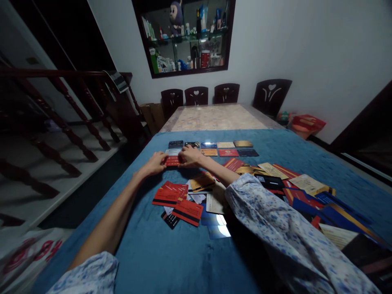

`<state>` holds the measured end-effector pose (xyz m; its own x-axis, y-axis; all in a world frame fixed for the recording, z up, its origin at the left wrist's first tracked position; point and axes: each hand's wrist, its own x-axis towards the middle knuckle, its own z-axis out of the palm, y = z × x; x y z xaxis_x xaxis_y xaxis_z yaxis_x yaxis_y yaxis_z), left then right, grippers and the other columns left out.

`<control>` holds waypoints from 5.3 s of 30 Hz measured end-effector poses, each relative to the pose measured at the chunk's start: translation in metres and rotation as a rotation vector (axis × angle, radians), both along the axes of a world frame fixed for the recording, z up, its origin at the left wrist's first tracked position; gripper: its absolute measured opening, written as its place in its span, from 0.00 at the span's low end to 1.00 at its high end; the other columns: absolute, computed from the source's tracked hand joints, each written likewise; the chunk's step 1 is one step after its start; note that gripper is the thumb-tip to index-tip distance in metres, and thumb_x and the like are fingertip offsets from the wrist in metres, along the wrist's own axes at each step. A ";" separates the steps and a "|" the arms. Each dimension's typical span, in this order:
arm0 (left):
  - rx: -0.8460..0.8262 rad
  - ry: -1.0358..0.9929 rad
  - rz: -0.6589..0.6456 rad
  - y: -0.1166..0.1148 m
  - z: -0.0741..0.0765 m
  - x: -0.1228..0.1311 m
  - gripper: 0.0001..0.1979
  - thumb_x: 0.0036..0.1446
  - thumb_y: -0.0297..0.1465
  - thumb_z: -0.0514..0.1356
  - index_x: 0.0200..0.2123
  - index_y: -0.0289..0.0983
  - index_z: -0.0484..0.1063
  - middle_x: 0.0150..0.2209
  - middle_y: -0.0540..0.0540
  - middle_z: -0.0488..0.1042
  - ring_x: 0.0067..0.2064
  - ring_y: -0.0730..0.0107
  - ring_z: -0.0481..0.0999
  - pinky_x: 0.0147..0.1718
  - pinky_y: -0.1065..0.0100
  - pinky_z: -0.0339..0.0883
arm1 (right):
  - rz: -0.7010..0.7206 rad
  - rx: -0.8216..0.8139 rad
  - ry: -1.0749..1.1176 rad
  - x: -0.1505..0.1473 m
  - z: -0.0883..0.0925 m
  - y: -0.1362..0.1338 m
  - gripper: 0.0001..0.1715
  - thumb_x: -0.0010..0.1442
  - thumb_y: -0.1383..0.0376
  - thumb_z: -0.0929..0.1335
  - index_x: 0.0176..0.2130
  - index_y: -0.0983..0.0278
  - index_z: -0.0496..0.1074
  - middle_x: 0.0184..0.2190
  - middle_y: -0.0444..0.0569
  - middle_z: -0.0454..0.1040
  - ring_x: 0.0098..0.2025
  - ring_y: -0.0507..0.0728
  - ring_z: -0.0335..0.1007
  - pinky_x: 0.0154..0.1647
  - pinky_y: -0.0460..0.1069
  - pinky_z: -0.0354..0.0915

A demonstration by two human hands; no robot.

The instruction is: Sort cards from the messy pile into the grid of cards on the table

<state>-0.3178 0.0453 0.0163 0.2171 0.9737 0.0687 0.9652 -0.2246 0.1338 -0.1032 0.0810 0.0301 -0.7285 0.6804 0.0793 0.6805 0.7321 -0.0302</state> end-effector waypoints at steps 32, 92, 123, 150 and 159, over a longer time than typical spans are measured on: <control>0.023 -0.110 0.090 0.011 -0.018 -0.022 0.24 0.45 0.23 0.58 0.49 0.34 0.76 0.41 0.42 0.79 0.43 0.55 0.78 0.45 0.62 0.70 | -0.016 -0.056 -0.039 -0.035 -0.014 0.017 0.21 0.59 0.53 0.69 0.49 0.60 0.77 0.55 0.58 0.72 0.58 0.69 0.61 0.52 0.60 0.65; 0.140 -0.093 -0.232 -0.102 -0.024 0.115 0.11 0.63 0.34 0.56 0.42 0.37 0.77 0.48 0.40 0.78 0.61 0.46 0.61 0.55 0.42 0.53 | 0.308 -0.083 0.122 0.126 -0.023 -0.056 0.12 0.59 0.60 0.70 0.42 0.62 0.79 0.49 0.52 0.78 0.51 0.62 0.61 0.51 0.56 0.55; 0.207 -0.121 -0.338 -0.107 -0.023 0.113 0.08 0.60 0.32 0.59 0.38 0.38 0.78 0.43 0.43 0.80 0.50 0.57 0.71 0.48 0.54 0.58 | 0.473 -0.052 0.195 0.135 -0.022 -0.049 0.09 0.55 0.65 0.71 0.38 0.62 0.82 0.36 0.50 0.81 0.38 0.57 0.68 0.40 0.50 0.60; 0.395 -0.343 -0.190 -0.091 -0.032 0.103 0.14 0.60 0.23 0.55 0.41 0.38 0.79 0.38 0.45 0.81 0.42 0.62 0.74 0.44 0.59 0.65 | 0.418 0.223 0.435 0.130 -0.044 -0.039 0.16 0.68 0.67 0.62 0.46 0.62 0.78 0.33 0.51 0.78 0.36 0.55 0.67 0.37 0.49 0.61; 0.417 -0.475 -0.132 -0.089 -0.037 0.103 0.12 0.60 0.26 0.56 0.43 0.39 0.78 0.40 0.46 0.80 0.42 0.65 0.76 0.46 0.62 0.71 | 0.219 0.148 0.414 0.124 -0.040 -0.049 0.17 0.67 0.67 0.63 0.53 0.60 0.73 0.40 0.52 0.77 0.41 0.58 0.68 0.40 0.50 0.60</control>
